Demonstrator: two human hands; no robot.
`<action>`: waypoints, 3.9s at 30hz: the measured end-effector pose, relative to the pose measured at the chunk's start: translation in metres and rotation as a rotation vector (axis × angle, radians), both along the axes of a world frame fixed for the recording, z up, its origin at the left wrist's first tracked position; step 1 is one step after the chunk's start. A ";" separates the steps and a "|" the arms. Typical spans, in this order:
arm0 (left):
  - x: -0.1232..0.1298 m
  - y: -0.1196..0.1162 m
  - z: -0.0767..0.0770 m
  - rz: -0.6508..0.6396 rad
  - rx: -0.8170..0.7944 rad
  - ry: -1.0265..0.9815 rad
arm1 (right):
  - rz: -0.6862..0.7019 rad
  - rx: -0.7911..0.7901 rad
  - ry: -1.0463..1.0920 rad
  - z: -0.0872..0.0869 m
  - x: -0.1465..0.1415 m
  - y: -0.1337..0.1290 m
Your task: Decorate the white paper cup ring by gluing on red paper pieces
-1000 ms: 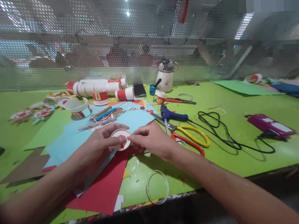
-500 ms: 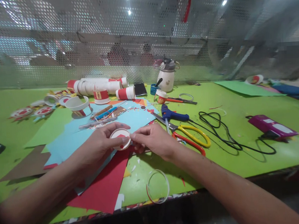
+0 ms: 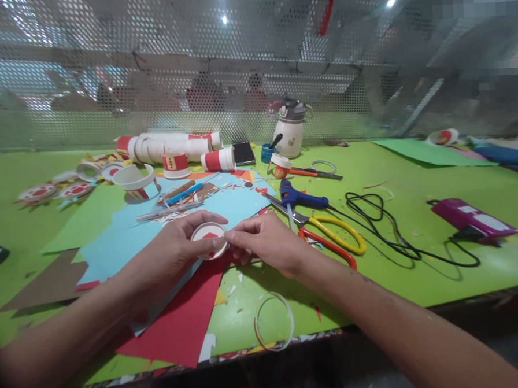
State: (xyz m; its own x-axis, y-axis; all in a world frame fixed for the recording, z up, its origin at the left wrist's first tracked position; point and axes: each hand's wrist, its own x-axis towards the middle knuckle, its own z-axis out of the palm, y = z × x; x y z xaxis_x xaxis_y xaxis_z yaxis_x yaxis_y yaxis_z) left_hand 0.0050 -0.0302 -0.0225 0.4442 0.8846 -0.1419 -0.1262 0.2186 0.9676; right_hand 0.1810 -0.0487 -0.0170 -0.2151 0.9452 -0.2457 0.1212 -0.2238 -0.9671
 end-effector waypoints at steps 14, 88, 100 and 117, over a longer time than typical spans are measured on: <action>-0.001 0.002 0.000 -0.039 0.033 0.027 | 0.052 0.002 0.080 -0.004 0.003 0.002; -0.003 0.011 0.001 0.077 -0.102 -0.141 | -0.199 0.229 -0.081 -0.003 0.010 0.006; -0.002 0.012 -0.001 0.061 -0.155 -0.110 | -0.157 0.305 -0.111 0.005 0.015 0.005; -0.005 0.016 -0.002 0.068 -0.106 -0.080 | -0.070 0.212 -0.139 0.003 0.016 0.005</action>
State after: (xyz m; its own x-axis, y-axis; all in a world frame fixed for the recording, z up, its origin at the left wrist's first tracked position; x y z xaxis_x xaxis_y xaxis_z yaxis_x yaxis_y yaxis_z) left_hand -0.0002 -0.0140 -0.0244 0.3971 0.8951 -0.2027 -0.2203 0.3074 0.9257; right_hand 0.1972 -0.0437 -0.0136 -0.1253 0.9901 -0.0628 0.2479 -0.0300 -0.9683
